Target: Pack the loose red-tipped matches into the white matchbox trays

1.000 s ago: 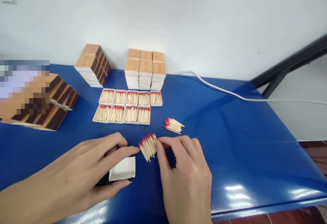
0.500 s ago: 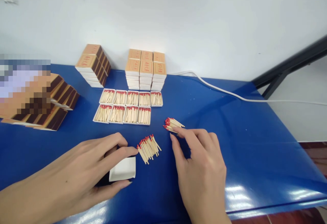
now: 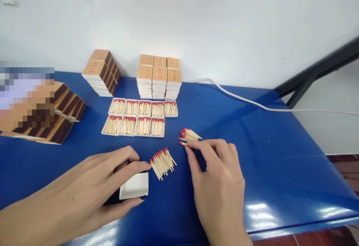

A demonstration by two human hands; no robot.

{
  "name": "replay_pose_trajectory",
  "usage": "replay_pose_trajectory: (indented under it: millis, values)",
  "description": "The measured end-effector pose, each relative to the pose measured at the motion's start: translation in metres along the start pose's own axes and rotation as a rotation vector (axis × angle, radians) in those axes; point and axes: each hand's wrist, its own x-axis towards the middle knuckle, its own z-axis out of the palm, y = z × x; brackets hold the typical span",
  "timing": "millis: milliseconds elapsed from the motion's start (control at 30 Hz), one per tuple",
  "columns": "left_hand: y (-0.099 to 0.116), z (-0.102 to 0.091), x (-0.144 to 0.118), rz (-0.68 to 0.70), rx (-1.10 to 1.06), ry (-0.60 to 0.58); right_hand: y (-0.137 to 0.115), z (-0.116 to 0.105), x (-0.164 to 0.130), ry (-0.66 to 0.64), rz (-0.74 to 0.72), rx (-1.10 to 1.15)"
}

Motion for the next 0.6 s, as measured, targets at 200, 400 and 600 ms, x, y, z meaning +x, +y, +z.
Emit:
replay_pose_trajectory:
  millis: [200,400,600]
  values:
    - [-0.0007,-0.0004,0.0002,-0.007,-0.003,-0.01,0.0023,-0.0022,0.0001,-0.045,0.031,0.003]
    - [-0.0005,-0.0006,0.0013,0.0,-0.007,-0.007,0.0046,-0.0039,0.001,-0.106,0.01,-0.014]
    - [0.0002,-0.0012,0.0038,-0.004,-0.009,-0.014,0.0038,-0.0061,-0.0028,-0.13,-0.02,-0.038]
